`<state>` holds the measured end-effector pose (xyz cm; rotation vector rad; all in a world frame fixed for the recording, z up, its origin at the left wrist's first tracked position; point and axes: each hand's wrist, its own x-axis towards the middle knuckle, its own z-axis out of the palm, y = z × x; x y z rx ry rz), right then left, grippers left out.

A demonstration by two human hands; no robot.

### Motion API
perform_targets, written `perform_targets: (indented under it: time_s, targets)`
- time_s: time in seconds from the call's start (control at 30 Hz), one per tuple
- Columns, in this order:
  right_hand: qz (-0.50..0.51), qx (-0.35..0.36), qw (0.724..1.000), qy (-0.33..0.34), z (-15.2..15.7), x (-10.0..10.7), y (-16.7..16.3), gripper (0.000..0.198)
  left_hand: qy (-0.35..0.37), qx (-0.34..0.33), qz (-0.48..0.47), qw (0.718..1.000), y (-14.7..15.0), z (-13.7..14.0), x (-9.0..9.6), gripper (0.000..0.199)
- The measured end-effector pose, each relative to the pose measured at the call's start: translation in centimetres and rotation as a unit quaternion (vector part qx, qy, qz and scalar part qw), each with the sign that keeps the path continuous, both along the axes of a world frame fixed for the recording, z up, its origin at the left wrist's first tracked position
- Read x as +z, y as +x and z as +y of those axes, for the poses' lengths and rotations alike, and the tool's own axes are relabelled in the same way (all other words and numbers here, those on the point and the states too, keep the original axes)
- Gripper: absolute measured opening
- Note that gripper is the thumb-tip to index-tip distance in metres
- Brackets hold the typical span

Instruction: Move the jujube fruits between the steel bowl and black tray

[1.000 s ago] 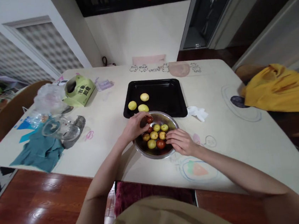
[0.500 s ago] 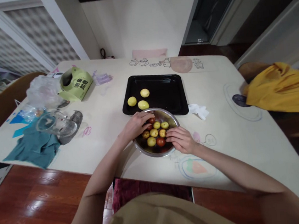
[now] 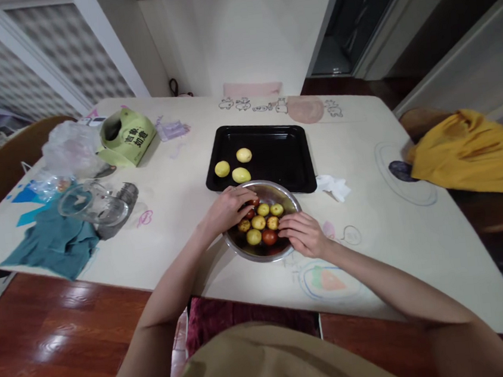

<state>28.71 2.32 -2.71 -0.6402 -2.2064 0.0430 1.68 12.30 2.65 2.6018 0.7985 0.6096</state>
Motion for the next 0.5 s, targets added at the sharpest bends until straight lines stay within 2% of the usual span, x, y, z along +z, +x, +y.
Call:
perform_targets:
  time_s: [0.3,0.5]
  targets:
    - [0.004,-0.001,1.0,0.016,-0.1,0.5,-0.2,0.032,0.027,-0.002,-0.009,1.0,-0.1,-0.2,-0.1,0.019]
    - [0.003,-0.001,1.0,0.018,0.0,1.0,-0.3,0.032,0.087,0.07,-0.1,0.989,-0.6,0.1,0.5,0.022]
